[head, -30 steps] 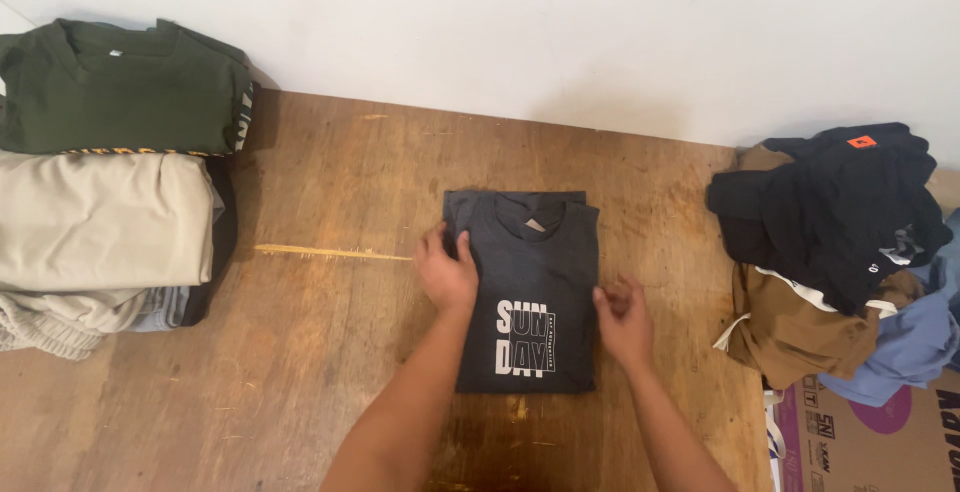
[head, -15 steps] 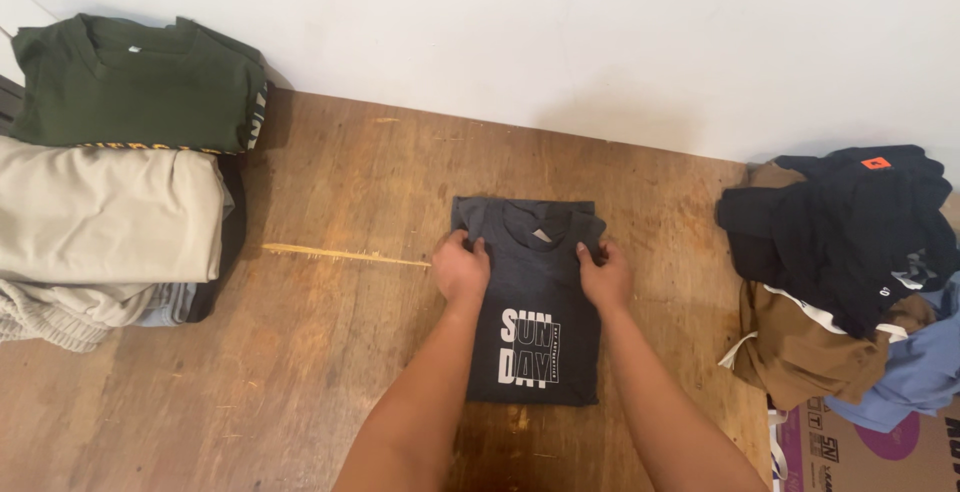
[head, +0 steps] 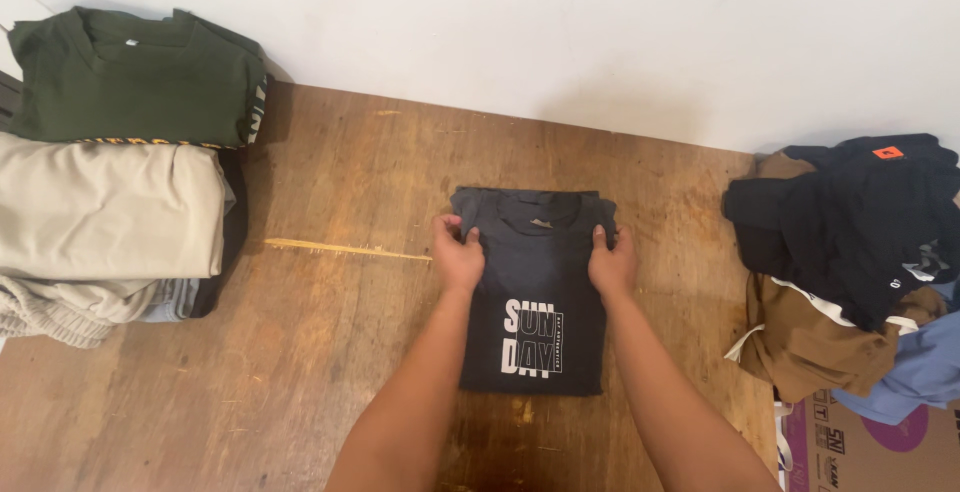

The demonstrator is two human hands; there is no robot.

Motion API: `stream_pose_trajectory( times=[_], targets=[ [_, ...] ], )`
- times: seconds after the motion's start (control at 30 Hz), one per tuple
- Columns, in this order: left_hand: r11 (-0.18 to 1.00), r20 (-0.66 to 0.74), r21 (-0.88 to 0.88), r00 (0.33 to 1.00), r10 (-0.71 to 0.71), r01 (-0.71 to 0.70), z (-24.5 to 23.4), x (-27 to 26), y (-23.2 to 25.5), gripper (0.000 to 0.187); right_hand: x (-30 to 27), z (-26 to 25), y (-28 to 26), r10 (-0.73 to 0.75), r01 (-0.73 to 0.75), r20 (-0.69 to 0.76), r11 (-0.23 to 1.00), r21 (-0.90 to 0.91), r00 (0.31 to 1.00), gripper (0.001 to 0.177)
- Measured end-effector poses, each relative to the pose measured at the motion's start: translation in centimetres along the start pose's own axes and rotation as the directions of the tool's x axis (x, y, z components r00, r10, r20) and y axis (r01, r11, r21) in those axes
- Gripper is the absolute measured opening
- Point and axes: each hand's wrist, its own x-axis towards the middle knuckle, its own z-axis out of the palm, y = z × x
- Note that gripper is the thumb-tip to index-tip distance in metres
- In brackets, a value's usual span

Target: The person folds a dark gray t-shirt on a wooden table, then places it on a stack of folded clothes. They then pick up a black t-shirt, lay it flat, and begin folding it.

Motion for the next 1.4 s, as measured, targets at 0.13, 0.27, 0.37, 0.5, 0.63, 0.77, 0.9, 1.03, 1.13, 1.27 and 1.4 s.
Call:
stream_pose_trajectory(
  times=[0.13, 0.27, 0.37, 0.5, 0.63, 0.77, 0.9, 1.03, 1.13, 1.27, 1.4],
  targets=[
    [0.956, -0.066, 0.253, 0.989, -0.134, 0.146, -0.8, 0.6, 0.5, 0.038, 1.8, 0.8, 3.1, 0.025, -0.026, 0.033, 0.999, 0.043, 0.999, 0.042],
    [0.929, -0.168, 0.338, 0.981, -0.094, 0.147, -1.1, -0.5, 2.6, 0.044, 2.3, 0.8, 3.2, 0.074, -0.075, -0.036, 0.997, -0.03, 0.997, 0.046],
    [0.891, -0.17, 0.423, 0.98, -0.102, 0.166, -0.7, -1.2, 4.3, 0.067, 2.0, 0.2, 1.0, 0.063, -0.075, -0.102, 0.991, -0.111, 0.993, 0.051],
    [0.75, -0.074, 0.621, 0.969, -0.236, 0.23, 0.0, -0.3, 5.2, 0.096, 1.7, -0.5, -2.0, 0.284, -0.286, 0.115, 0.958, 0.002, 0.952, 0.068],
    [0.849, 0.142, 0.468, 0.927, -0.346, 0.245, -0.3, 0.9, 4.8, 0.071, 2.9, -1.5, -3.6, 0.387, -0.361, 0.452, 0.921, -0.147, 0.804, 0.066],
    [0.973, 0.26, 0.118, 0.94, -0.222, 0.197, -0.8, 1.1, 5.6, 0.062, 2.6, -3.2, -3.6, 0.234, -0.285, 0.574, 0.959, -0.001, 0.785, 0.064],
    [0.966, 0.329, -0.177, 0.937, -0.122, 0.188, -1.1, 1.7, 9.2, 0.058, 2.0, -5.2, -5.6, 0.082, -0.252, 0.545, 0.937, 0.244, 0.834, 0.06],
    [0.947, 0.372, -0.271, 0.926, -0.063, 0.174, -0.5, 2.7, 14.7, 0.05, 2.4, -8.4, -10.9, -0.056, -0.063, 0.374, 0.953, 0.297, 0.926, 0.058],
    [0.9, 0.45, -0.388, 0.893, 0.0, 0.196, 0.0, 3.1, 18.7, 0.037, 2.7, -12.2, -15.1, -0.118, 0.063, 0.236, 0.972, 0.226, 0.965, 0.052],
    [0.871, 0.497, -0.487, 0.842, 0.209, 0.071, -0.1, 2.8, 21.1, 0.033, 2.5, -16.5, -16.9, -0.47, 0.275, 0.218, 0.769, 0.577, 0.856, 0.038],
    [0.979, 0.604, -0.195, 0.779, 0.169, -0.06, -1.4, 2.0, 18.1, 0.042, 2.5, -18.9, -11.3, -0.392, 0.216, 0.351, 0.868, 0.447, 0.85, 0.033]
  ],
)
